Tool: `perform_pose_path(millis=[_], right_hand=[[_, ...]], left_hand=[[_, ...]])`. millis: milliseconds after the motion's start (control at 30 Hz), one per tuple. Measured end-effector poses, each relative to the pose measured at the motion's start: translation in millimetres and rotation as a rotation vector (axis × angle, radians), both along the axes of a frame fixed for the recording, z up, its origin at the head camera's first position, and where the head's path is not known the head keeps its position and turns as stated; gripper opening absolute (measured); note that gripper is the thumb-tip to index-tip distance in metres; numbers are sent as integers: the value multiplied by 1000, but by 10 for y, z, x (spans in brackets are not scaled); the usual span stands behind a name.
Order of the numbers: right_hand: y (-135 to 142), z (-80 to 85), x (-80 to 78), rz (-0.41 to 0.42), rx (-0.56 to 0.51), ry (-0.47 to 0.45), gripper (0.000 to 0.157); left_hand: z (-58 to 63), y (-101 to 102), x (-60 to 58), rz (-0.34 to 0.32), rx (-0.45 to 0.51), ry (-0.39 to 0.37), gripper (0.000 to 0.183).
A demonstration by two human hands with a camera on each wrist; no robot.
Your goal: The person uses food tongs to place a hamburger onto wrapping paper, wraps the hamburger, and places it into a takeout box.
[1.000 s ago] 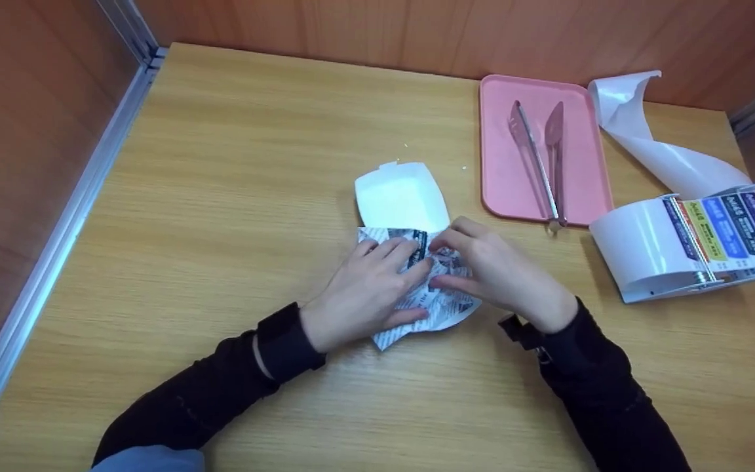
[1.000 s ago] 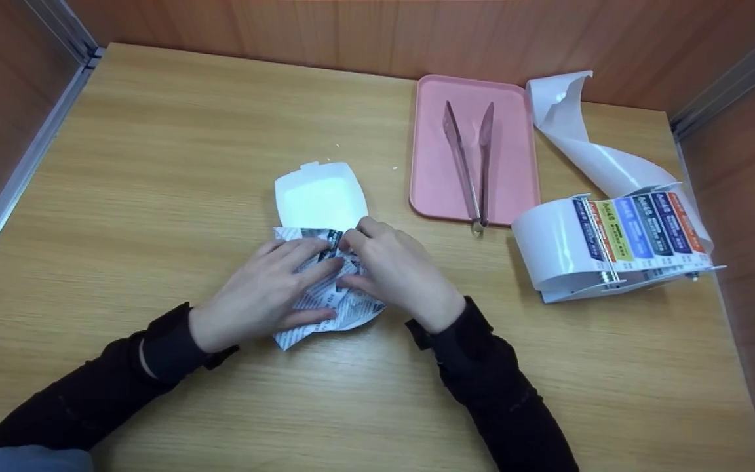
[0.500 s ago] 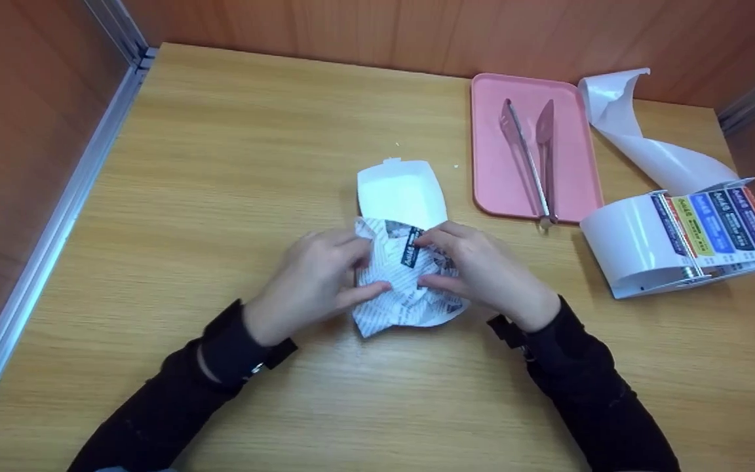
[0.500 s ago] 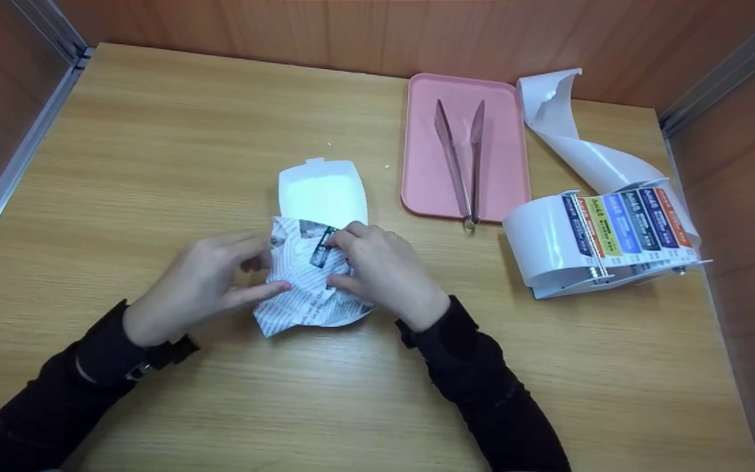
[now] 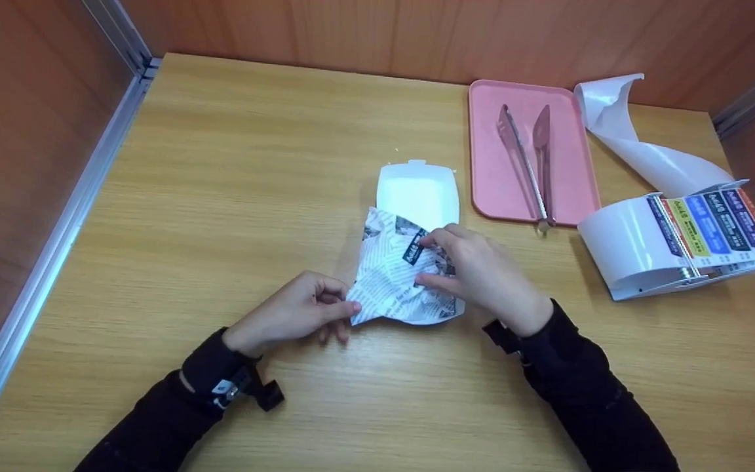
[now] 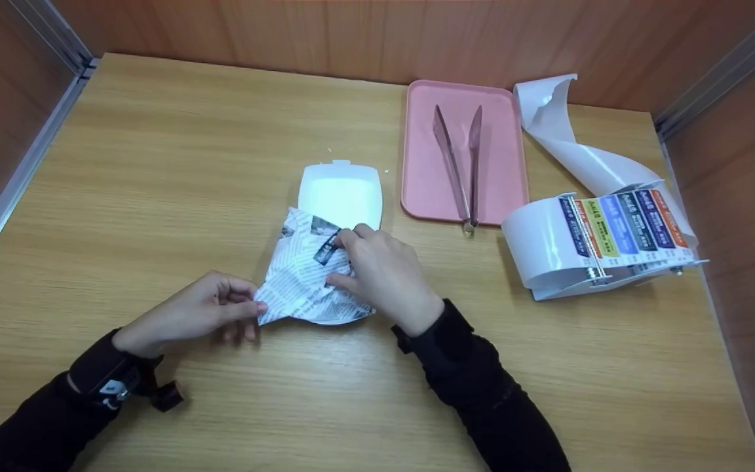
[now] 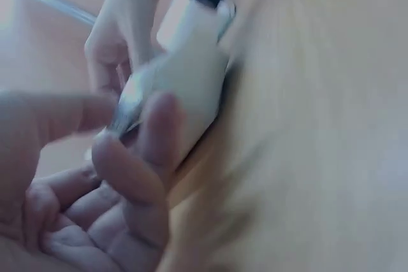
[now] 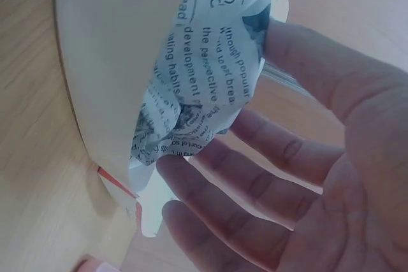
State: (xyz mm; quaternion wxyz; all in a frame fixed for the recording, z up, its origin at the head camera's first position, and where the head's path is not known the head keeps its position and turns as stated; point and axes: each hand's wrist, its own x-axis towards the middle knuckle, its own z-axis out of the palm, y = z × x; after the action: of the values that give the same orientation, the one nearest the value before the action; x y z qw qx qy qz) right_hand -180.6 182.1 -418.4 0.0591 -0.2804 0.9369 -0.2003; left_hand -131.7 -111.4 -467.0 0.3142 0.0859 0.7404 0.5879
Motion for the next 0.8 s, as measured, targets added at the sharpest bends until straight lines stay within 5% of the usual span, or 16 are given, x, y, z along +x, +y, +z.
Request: perform_pose_path(millis=[100, 233, 467, 800], right_hand=[[-1, -18, -1, 1, 7, -3, 52], [3, -33, -6, 16, 21, 18, 51], [-18, -28, -21, 41, 21, 5, 52], [-5, -15, -26, 61, 30, 17, 56]], left_hand=[[-26, 78, 7, 51, 73, -9, 17], [-18, 209, -22, 70, 60, 188, 23], [3, 370, -147, 37, -191, 523, 27], [-22, 449, -220, 7, -429, 670, 6]])
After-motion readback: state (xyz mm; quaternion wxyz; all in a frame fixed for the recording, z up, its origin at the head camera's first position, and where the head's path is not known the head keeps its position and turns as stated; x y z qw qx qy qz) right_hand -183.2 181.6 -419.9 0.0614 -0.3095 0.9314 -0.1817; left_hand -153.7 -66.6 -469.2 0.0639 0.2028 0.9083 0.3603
